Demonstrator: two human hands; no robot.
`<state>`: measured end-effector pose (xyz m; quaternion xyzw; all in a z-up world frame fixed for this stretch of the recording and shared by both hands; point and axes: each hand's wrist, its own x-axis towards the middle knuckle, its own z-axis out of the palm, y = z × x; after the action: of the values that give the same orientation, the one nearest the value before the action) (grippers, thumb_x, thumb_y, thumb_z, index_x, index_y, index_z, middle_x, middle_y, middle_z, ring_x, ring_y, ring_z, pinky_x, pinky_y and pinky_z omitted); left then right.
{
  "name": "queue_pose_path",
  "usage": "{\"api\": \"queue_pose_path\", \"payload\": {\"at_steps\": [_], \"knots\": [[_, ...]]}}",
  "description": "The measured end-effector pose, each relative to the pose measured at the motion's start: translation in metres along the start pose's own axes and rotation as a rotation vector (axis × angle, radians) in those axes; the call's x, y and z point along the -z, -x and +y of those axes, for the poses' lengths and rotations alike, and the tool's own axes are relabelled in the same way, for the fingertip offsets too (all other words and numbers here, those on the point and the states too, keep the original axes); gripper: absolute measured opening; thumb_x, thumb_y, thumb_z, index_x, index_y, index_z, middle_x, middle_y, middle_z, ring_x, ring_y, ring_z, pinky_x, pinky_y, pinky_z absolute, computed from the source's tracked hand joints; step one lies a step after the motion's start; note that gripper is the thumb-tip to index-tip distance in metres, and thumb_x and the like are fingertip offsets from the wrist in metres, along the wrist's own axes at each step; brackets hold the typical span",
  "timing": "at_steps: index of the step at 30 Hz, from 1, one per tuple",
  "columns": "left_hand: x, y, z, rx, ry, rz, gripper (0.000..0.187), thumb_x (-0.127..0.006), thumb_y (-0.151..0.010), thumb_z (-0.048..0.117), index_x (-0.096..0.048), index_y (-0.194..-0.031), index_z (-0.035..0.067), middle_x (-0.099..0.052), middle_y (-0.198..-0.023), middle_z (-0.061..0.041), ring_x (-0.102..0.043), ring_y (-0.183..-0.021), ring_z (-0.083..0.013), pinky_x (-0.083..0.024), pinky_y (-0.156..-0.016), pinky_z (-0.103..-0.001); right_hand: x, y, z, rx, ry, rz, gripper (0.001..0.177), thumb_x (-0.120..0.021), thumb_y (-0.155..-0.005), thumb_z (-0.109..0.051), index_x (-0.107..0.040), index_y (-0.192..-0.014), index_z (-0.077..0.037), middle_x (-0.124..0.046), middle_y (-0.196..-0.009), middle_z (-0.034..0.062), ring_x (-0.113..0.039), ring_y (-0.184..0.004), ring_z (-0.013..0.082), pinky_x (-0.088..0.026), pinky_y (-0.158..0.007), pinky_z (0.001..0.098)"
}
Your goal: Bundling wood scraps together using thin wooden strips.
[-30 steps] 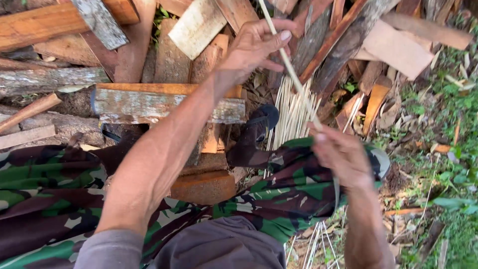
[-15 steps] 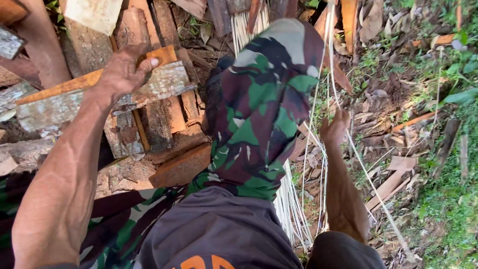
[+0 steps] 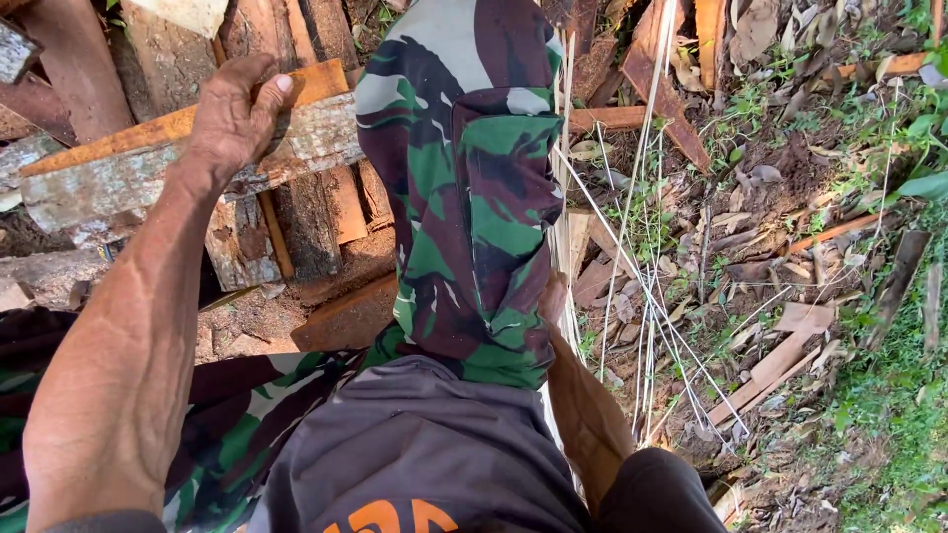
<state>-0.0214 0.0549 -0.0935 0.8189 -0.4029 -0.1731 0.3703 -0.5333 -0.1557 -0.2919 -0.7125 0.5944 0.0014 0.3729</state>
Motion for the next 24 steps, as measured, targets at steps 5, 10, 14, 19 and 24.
{"api": "queue_pose_path", "payload": {"at_steps": [5,10,14,19,24], "knots": [[-0.003,0.003,-0.004,-0.047,0.005,0.033,0.034,-0.063,-0.108,0.005,-0.062,-0.133,-0.017,-0.062,-0.126,-0.039,-0.064,-0.107,-0.045,-0.059,-0.081,-0.045,0.032,0.074,-0.157,0.398,0.472,0.25,0.098,-0.072,-0.06,-0.07,-0.056,-0.131,-0.004,-0.062,-0.111,0.013,-0.062,-0.088,0.0284,-0.052,-0.081,0.0409],[0.003,0.005,0.009,0.047,-0.024,0.005,0.04,-0.063,-0.108,0.015,-0.061,-0.136,-0.013,-0.061,-0.128,-0.037,-0.062,-0.11,-0.044,-0.057,-0.086,-0.047,0.01,-0.012,-0.039,0.112,0.483,-0.096,0.032,-0.054,-0.094,-0.036,-0.057,-0.103,-0.006,-0.057,-0.084,0.0065,-0.051,-0.063,0.0187,-0.044,-0.051,0.032],[0.008,0.009,0.008,0.006,0.106,-0.049,0.034,-0.061,-0.106,0.001,-0.06,-0.135,-0.017,-0.06,-0.115,-0.033,-0.059,-0.086,-0.0337,-0.054,-0.063,-0.036,0.061,-0.059,0.038,0.045,0.347,-0.246,0.027,-0.056,-0.104,-0.022,-0.062,-0.085,-0.005,-0.06,-0.066,0.0068,-0.049,-0.044,0.0133,-0.039,-0.03,0.0282],[-0.014,-0.004,-0.03,-0.091,0.101,-0.031,0.03,-0.061,-0.11,0.007,-0.065,-0.134,-0.011,-0.063,-0.131,-0.037,-0.065,-0.111,-0.0442,-0.059,-0.081,-0.047,0.215,-0.054,0.015,0.096,0.117,-0.332,0.012,-0.062,-0.102,-0.009,-0.07,-0.094,-0.01,-0.057,-0.071,0.001,-0.042,-0.053,0.0063,-0.029,-0.039,0.0214],[-0.044,-0.006,-0.108,0.376,1.418,0.032,0.029,-0.058,-0.086,-0.002,-0.045,-0.069,0.018,-0.042,-0.066,0.012,-0.036,-0.057,-0.0025,-0.031,-0.05,-0.017,0.307,0.032,-0.082,0.126,-0.209,-0.271,0.01,-0.058,-0.102,-0.012,-0.063,-0.104,-0.004,-0.052,-0.07,0.0048,-0.049,-0.049,0.0167,-0.046,-0.033,0.0311]]}}
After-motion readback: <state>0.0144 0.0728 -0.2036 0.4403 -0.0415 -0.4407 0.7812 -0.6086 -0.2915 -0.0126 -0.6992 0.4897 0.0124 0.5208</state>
